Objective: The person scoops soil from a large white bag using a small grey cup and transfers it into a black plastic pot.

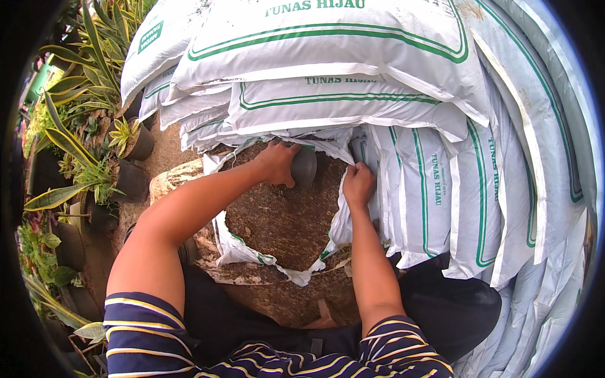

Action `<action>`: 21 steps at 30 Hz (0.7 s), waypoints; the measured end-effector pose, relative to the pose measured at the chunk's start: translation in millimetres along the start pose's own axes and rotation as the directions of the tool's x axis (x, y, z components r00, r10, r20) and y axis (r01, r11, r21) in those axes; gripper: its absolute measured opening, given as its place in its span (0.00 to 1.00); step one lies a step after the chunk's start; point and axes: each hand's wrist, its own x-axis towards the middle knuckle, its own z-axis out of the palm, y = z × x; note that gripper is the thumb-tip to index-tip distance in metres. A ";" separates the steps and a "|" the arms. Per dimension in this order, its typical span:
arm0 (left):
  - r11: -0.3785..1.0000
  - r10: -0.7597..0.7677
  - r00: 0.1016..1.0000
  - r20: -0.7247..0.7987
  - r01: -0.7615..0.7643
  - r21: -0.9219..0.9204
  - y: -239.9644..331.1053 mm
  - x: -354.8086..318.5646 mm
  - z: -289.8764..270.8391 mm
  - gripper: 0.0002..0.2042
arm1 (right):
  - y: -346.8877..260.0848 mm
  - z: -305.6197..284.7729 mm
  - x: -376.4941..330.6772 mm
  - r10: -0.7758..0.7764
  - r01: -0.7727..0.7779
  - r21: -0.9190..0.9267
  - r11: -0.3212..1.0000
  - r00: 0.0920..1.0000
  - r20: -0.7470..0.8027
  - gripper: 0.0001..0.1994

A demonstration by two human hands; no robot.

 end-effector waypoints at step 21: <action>0.912 0.236 0.971 0.036 -0.234 0.336 32.3 -25.1 -29.2 0.53 | 3.9 -55.0 -59.4 0.158 -0.067 -0.298 0.952 0.943 0.292 0.18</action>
